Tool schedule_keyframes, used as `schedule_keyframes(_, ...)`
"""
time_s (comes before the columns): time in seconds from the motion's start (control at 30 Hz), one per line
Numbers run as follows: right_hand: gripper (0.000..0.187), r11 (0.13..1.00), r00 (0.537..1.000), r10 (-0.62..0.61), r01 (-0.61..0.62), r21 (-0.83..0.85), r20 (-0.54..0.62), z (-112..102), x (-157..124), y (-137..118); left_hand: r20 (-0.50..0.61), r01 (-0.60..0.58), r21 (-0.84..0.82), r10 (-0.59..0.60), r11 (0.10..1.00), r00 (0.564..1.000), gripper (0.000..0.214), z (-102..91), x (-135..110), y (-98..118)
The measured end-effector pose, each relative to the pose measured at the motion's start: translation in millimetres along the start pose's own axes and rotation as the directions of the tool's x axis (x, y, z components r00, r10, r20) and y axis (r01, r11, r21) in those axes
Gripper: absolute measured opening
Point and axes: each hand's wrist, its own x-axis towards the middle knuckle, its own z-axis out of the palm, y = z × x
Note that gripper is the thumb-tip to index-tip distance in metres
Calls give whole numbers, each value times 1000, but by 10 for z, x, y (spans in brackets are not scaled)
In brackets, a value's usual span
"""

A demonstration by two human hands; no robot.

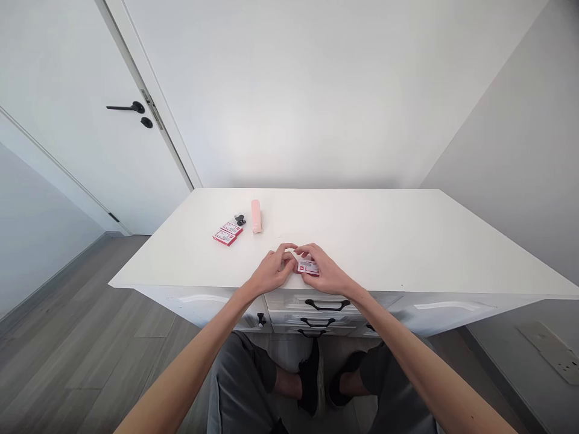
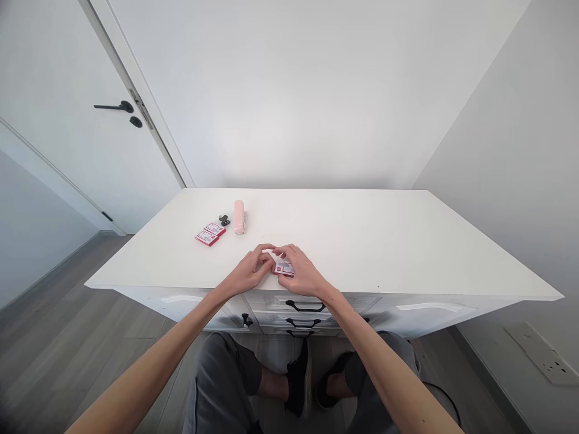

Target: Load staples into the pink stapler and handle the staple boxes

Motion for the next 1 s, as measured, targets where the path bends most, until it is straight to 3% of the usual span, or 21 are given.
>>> schedule_keyframes(0.17,34,970,986,134,-110,218,-97,-22,22,-7,-91,-15,81,23,997,996,44,18,-3,-75)
schedule_keyframes(0.33,32,920,956,241,-170,354,-166,-43,43,-4,-37,-45,253,56,966,998,47,37,8,-110)
schedule_keyframes(0.53,40,885,917,327,-212,415,-228,-51,34,45,-109,3,158,15,987,994,45,-58,-52,-126)
schedule_keyframes(0.63,41,878,910,341,-217,427,-238,-42,30,54,-214,69,185,-29,980,977,45,-278,-213,-238)
schedule_keyframes(0.8,40,882,914,345,-236,409,-216,-17,25,59,-401,222,271,-100,937,911,50,-865,-679,-542)
schedule_keyframes(1.0,40,887,915,352,-259,382,-196,-12,17,43,-403,412,319,-271,854,874,57,-1454,-1101,-754)
